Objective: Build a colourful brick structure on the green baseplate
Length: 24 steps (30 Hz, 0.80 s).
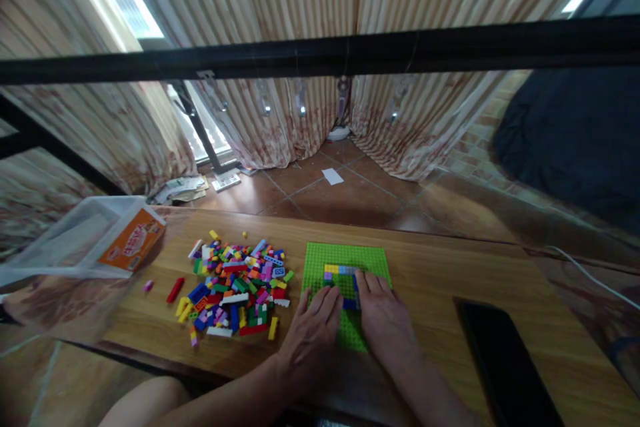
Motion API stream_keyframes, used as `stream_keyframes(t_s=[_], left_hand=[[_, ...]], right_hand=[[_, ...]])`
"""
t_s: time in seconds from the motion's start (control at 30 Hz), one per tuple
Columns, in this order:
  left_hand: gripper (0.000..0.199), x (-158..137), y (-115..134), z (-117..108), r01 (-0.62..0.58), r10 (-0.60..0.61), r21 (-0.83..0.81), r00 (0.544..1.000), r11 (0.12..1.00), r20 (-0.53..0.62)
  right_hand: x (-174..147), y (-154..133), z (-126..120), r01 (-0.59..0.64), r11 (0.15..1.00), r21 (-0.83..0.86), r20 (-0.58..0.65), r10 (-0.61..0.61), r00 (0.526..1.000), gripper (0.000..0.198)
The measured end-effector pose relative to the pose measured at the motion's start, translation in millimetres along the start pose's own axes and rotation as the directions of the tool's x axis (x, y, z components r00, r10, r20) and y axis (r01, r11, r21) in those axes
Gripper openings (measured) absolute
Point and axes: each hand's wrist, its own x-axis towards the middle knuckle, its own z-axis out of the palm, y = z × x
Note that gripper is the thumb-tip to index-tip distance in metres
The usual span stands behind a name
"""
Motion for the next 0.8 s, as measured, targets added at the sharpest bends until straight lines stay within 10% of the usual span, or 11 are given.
stream_keyframes(t_s=[0.23,0.43,0.8], left_hand=[[0.043,1.0,-5.0,3.4,0.012,-0.013,-0.131,1.000,0.991,-0.009],[0.045,11.2,-22.6,-21.8,0.126,-0.143,-0.285,0.989,0.950,-0.040],[0.035,10.1,-154.3,-82.1,0.503,-0.567,-0.440,0.824,0.744,-0.017]], right_hand=[[5.4,25.4,1.8,-0.102,0.960,0.259,-0.059,0.122,0.991,0.057],[9.7,11.0,-1.8,0.064,0.925,0.375,-0.049,-0.049,0.998,0.059],[15.7,12.6,24.2,0.128,0.942,0.309,0.012,-0.138,0.990,0.067]])
